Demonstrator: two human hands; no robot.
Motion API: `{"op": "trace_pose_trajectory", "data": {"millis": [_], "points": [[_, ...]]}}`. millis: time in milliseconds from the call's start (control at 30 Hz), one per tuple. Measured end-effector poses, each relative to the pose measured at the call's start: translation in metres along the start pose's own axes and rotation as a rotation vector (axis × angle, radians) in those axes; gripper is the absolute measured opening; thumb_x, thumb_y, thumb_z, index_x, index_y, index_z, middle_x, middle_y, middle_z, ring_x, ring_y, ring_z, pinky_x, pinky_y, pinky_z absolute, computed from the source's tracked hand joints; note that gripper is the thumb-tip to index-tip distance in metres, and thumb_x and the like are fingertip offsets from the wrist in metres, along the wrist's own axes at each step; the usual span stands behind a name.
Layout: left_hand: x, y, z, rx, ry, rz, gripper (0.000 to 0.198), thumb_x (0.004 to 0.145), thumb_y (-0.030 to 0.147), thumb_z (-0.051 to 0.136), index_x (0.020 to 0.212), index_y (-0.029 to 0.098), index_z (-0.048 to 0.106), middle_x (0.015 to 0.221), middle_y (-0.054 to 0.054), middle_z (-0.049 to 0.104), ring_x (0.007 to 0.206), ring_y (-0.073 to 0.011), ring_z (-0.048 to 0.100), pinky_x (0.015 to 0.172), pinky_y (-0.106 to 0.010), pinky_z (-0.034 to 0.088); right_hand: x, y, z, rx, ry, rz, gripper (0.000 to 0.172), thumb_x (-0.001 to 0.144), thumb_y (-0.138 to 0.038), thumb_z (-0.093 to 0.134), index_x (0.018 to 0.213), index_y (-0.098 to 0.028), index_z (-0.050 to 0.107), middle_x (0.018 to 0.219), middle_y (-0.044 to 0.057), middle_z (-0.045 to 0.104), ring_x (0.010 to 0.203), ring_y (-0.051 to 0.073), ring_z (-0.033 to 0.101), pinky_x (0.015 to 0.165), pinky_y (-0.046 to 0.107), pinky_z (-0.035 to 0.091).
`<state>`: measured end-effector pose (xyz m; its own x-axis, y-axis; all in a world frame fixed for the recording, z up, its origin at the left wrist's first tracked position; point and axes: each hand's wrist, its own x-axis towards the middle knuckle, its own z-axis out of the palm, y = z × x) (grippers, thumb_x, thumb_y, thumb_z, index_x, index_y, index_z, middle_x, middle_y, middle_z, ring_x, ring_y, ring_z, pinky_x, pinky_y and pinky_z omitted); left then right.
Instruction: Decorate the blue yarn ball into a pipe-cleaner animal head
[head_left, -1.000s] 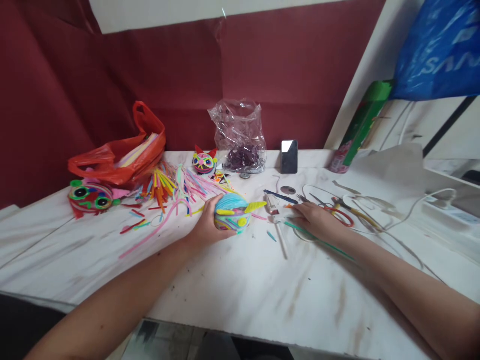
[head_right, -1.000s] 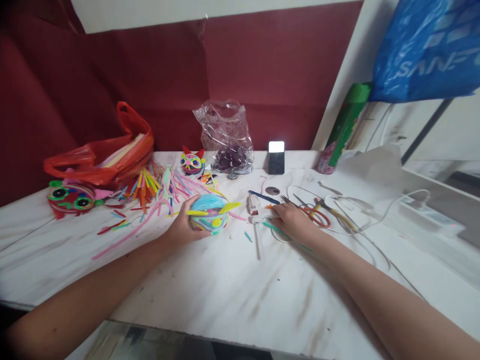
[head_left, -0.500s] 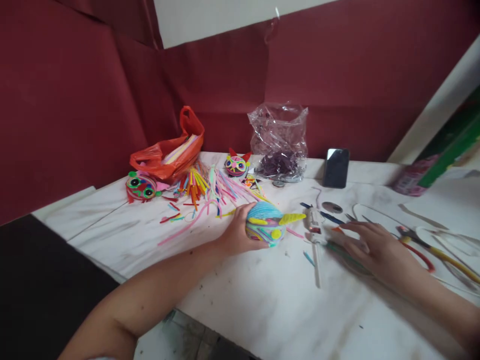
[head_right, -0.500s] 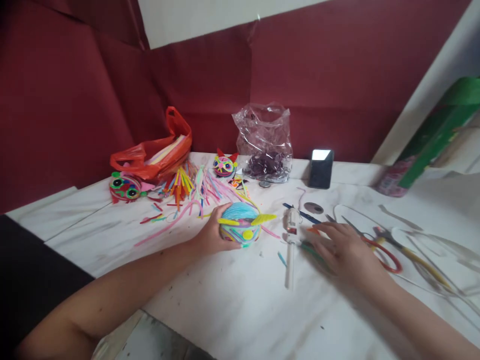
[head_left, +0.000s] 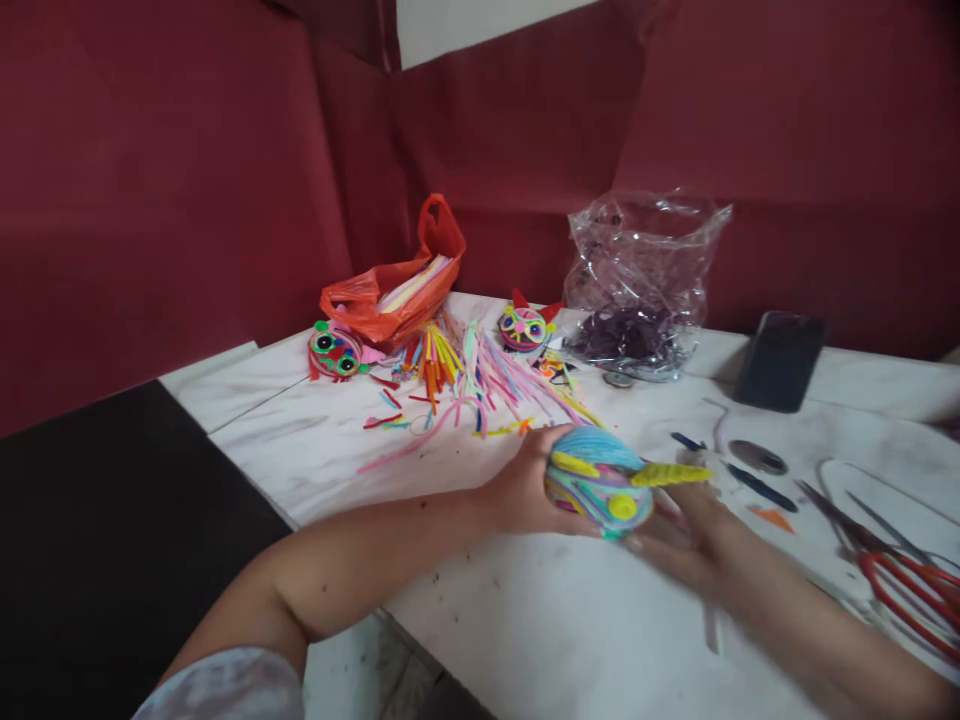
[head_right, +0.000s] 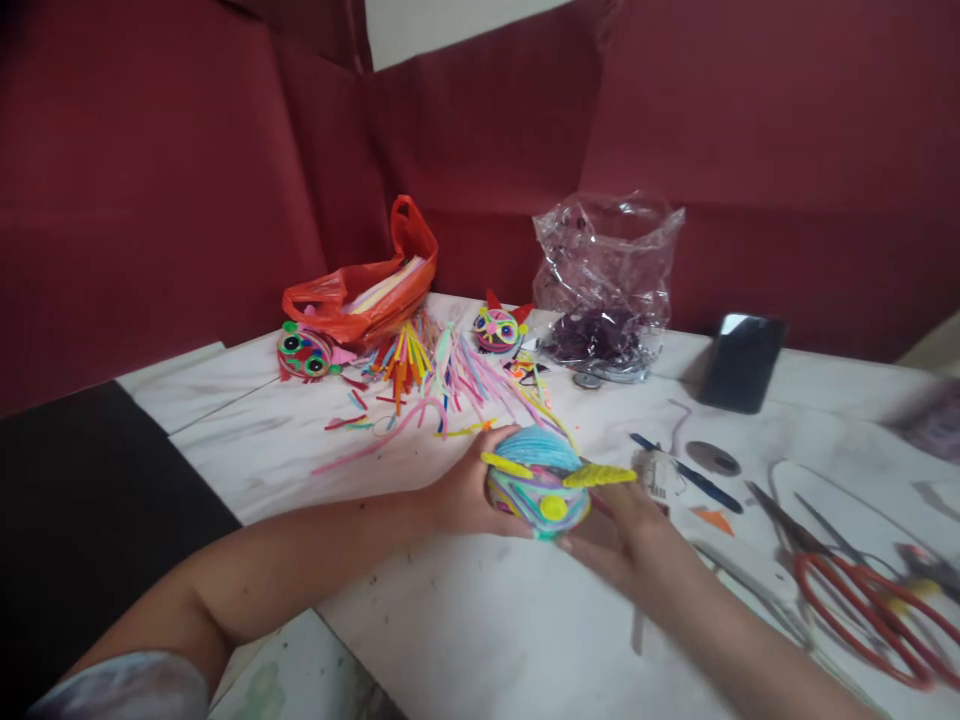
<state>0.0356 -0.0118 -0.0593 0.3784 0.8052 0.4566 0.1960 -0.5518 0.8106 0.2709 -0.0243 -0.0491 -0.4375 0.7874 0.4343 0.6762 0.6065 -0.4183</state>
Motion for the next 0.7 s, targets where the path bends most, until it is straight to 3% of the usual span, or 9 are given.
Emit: {"op": "trace_pose_trajectory", "data": {"millis": [133, 267, 500, 700], "points": [[-0.002, -0.002, 0.006, 0.011, -0.005, 0.097, 0.110, 0.042, 0.043, 0.088, 0.136, 0.022, 0.034, 0.133, -0.014, 0.043, 0.123, -0.0343, 0.045, 0.105, -0.047, 0.037, -0.014, 0.002, 0.008, 0.036, 0.006, -0.013, 0.045, 0.078, -0.051, 0.059, 0.114, -0.025, 0.055, 0.109, 0.011, 0.068, 0.100, 0.032, 0.065, 0.082, 0.045, 0.055], [-0.004, -0.005, 0.009, 0.076, -0.010, 0.151, 0.116, 0.043, 0.044, 0.087, 0.139, 0.023, 0.026, 0.136, -0.015, 0.040, 0.125, -0.0339, 0.043, 0.106, -0.049, 0.035, -0.019, 0.001, 0.008, -0.033, 0.040, -0.041, 0.047, 0.079, -0.053, 0.057, 0.118, -0.027, 0.051, 0.107, 0.011, 0.069, 0.097, 0.035, 0.067, 0.077, 0.048, 0.057], [-0.006, -0.002, 0.009, 0.094, -0.025, 0.105, 0.121, 0.042, 0.040, 0.088, 0.141, 0.027, 0.021, 0.139, -0.014, 0.036, 0.128, -0.0353, 0.039, 0.108, -0.050, 0.033, -0.019, 0.001, 0.009, -0.032, 0.054, -0.091, 0.060, 0.081, -0.052, 0.054, 0.135, -0.031, 0.039, 0.125, 0.010, 0.062, 0.106, 0.037, 0.063, 0.081, 0.050, 0.057], [-0.009, -0.001, 0.011, 0.012, -0.022, 0.032, 0.119, 0.044, 0.041, 0.088, 0.142, 0.023, 0.022, 0.140, -0.017, 0.036, 0.128, -0.0357, 0.041, 0.107, -0.050, 0.036, -0.022, 0.000, 0.014, 0.051, 0.031, 0.065, 0.081, 0.074, -0.055, 0.063, 0.142, -0.021, 0.034, 0.130, 0.017, 0.056, 0.119, 0.041, 0.053, 0.091, 0.055, 0.050]]}}
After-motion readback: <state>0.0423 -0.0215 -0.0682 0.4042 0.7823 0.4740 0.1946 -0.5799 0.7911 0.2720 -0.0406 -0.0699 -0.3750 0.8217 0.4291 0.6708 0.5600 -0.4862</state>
